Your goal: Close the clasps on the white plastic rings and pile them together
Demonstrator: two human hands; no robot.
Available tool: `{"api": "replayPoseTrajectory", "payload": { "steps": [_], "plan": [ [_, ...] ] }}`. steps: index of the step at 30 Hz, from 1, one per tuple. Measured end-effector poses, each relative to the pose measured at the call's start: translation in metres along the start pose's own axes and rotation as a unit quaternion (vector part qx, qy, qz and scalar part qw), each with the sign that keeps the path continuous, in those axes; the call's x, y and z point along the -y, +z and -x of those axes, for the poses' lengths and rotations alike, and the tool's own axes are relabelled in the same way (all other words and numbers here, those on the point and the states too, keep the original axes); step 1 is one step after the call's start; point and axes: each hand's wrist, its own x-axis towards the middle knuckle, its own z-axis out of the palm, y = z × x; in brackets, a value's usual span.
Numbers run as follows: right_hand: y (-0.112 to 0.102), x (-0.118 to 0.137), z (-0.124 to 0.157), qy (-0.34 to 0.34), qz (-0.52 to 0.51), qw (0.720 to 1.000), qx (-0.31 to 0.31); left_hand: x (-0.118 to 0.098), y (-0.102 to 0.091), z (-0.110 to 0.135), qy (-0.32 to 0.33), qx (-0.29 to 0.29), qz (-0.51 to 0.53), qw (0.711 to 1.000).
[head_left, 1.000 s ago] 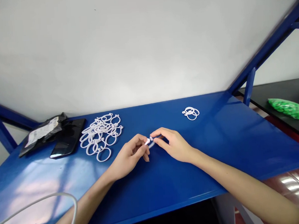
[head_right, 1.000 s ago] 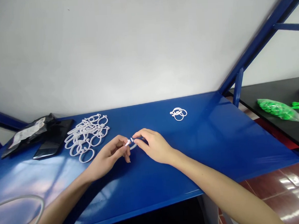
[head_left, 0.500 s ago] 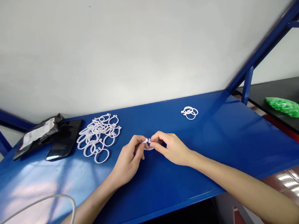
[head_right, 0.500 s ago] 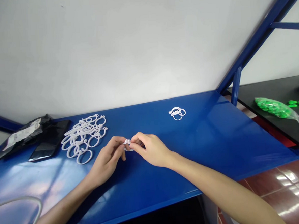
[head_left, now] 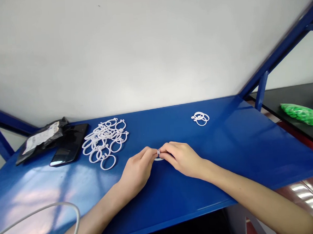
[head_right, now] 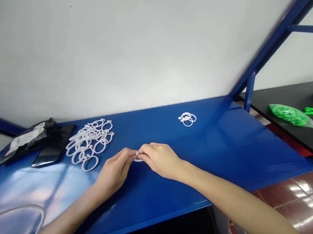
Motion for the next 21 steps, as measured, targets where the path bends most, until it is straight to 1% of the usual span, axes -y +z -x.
{"api": "replayPoseTrajectory", "payload": {
  "steps": [6, 11, 14, 18, 20, 21],
  "plan": [
    [-0.001, 0.002, 0.002, -0.047, 0.049, 0.997, 0.021, -0.003, 0.0, 0.004, 0.094, -0.023, -0.085, 0.992],
    [0.002, 0.0, 0.005, -0.087, 0.099, 0.991, 0.03, -0.006, 0.004, 0.007, 0.123, -0.037, -0.128, 0.983],
    [0.003, -0.002, 0.004, -0.084, 0.103, 0.99, 0.038, -0.004, 0.006, 0.007, 0.124, -0.027, -0.149, 0.981],
    [0.002, -0.003, 0.0, -0.038, 0.08, 0.996, 0.032, 0.003, 0.001, 0.001, 0.112, 0.006, -0.137, 0.984],
    [-0.001, -0.006, -0.003, -0.011, 0.068, 0.997, 0.023, 0.009, -0.005, -0.003, 0.074, 0.0, -0.163, 0.984],
    [-0.003, -0.009, -0.005, 0.009, 0.072, 0.997, 0.016, 0.013, -0.009, -0.006, 0.038, -0.01, -0.193, 0.98]
  ]
}}
